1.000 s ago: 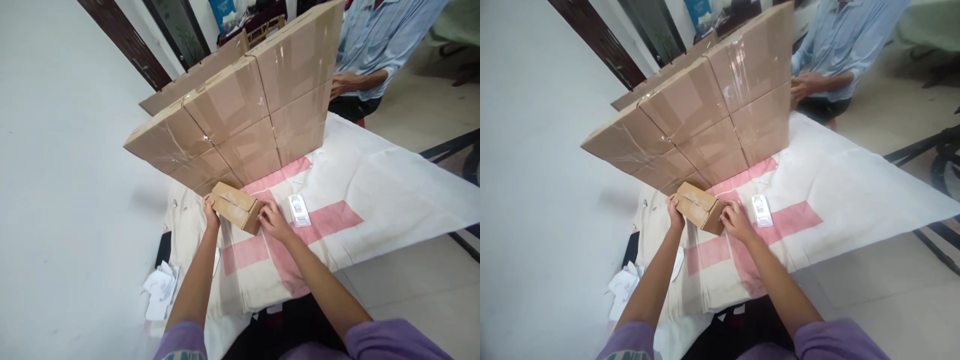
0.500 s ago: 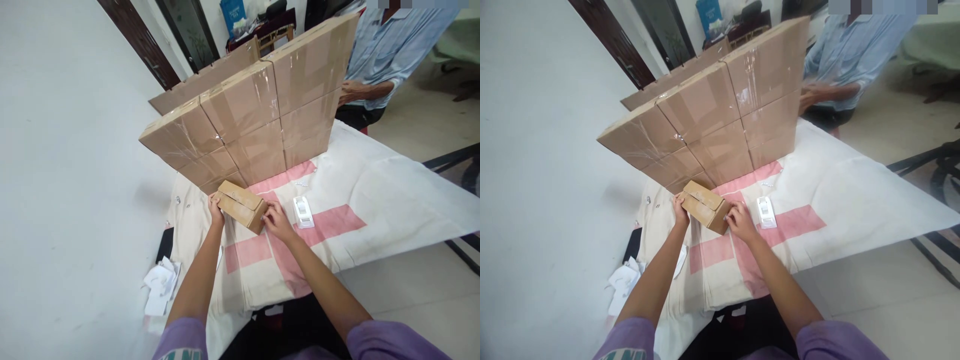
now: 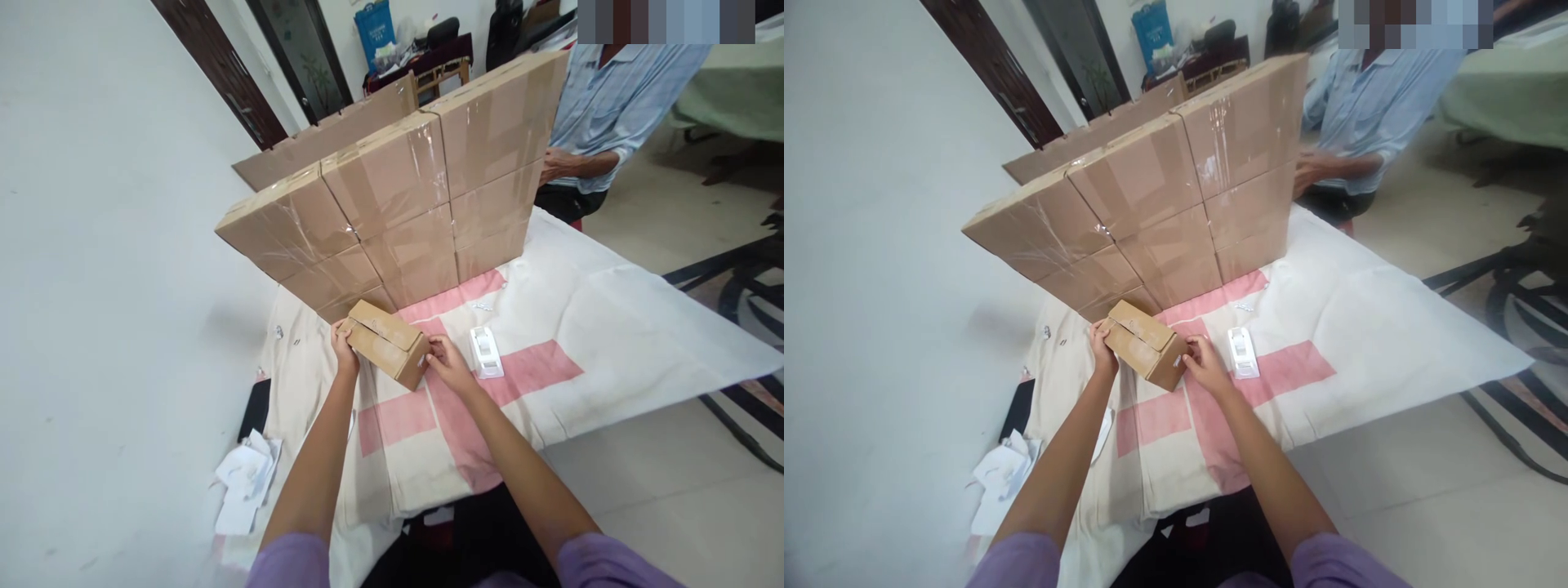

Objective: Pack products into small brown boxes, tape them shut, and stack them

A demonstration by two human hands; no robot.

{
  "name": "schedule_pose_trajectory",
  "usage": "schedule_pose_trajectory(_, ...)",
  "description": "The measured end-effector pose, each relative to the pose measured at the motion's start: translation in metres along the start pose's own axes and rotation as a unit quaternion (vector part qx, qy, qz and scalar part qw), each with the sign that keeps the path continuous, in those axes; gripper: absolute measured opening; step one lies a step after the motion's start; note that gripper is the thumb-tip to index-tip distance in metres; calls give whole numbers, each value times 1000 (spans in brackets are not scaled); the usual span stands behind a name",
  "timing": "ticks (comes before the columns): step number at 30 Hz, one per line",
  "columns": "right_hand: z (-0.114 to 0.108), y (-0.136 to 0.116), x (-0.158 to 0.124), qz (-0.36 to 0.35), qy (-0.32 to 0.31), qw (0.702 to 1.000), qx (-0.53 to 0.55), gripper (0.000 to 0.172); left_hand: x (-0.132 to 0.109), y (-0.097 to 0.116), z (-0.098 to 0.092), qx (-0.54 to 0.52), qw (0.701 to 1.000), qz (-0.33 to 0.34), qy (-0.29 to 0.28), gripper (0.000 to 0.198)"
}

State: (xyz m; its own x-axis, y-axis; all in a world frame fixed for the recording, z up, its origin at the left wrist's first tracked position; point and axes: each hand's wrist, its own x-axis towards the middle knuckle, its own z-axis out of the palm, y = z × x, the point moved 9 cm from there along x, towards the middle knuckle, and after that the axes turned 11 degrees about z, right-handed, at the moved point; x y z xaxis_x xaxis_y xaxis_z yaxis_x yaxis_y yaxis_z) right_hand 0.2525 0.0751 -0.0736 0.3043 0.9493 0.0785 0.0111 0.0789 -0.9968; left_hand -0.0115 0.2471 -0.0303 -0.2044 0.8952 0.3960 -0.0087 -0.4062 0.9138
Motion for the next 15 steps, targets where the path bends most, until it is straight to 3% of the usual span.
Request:
schedule_pose_trajectory(3,3,-14,-5,-20,-31,999,-11,51,0,-1,0,2,1000,-3,4,30)
schedule_pose_trajectory(7,12,-38,-15,-55,-59,993,-86,105,-2,1,-1,-12,1000,-14,21,29)
schedule_pose_trajectory(9,17,-37,-21,-33,-51,987,-150,124,-4,2,-2,-23,999,-23,28,29)
schedule_pose_trajectory(15,40,-21,-43,-3,8,974,-227,141,-8,11,-1,-13,999,-34,34,32)
